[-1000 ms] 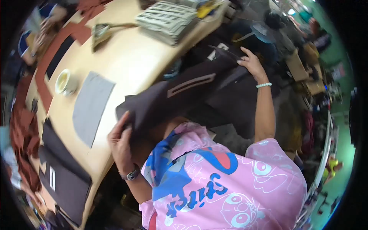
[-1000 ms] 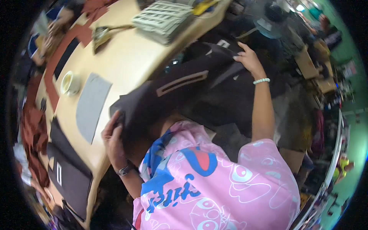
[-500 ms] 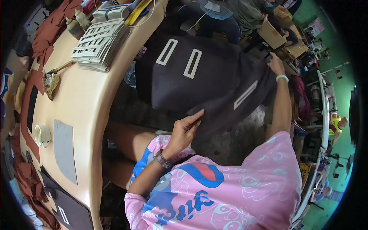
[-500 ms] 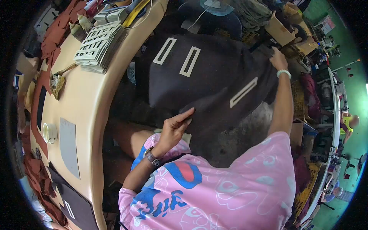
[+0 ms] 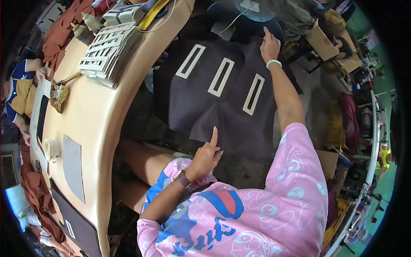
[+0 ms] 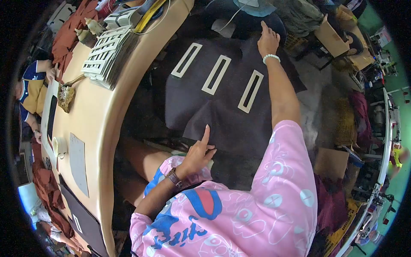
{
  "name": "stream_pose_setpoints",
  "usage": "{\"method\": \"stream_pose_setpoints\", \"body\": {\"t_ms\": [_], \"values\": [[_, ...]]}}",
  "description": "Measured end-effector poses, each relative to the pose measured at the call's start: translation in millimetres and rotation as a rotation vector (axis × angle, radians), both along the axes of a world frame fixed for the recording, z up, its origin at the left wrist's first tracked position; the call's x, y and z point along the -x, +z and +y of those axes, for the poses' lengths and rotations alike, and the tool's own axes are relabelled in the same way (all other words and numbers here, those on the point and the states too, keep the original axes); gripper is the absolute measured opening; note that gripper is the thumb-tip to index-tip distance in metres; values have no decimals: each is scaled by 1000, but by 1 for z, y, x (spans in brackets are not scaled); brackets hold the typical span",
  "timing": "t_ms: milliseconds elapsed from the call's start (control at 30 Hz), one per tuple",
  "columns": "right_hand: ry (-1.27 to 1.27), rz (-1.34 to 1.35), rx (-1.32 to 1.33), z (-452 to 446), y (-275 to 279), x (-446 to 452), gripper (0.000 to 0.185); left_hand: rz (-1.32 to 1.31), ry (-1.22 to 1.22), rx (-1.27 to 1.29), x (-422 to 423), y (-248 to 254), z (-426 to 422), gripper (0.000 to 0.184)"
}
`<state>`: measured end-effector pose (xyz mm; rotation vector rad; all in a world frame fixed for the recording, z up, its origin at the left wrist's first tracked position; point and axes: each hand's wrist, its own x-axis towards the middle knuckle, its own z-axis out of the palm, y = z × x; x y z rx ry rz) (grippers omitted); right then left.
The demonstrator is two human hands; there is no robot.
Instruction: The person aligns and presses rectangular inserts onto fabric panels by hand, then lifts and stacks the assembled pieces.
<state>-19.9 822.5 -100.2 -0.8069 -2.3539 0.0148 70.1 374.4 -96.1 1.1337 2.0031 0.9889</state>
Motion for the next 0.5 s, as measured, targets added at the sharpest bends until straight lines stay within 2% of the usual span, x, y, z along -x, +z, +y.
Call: {"method": "stream_pose_setpoints", "body": {"t_ms": [67, 200, 333, 500], "values": [[-56, -68, -47, -5, -5, 5, 55, -25, -2, 11, 1, -2, 2, 88], [-120, -25, -61, -20, -29, 9, 58, -129, 41, 45, 5, -9, 0, 90], [-97, -200, 245, -33, -42, 8, 55, -145, 40, 56, 6, -18, -6, 90], [-19, -333, 463, -47, -33, 23, 83, -275, 82, 93, 11, -16, -6, 90]]}}
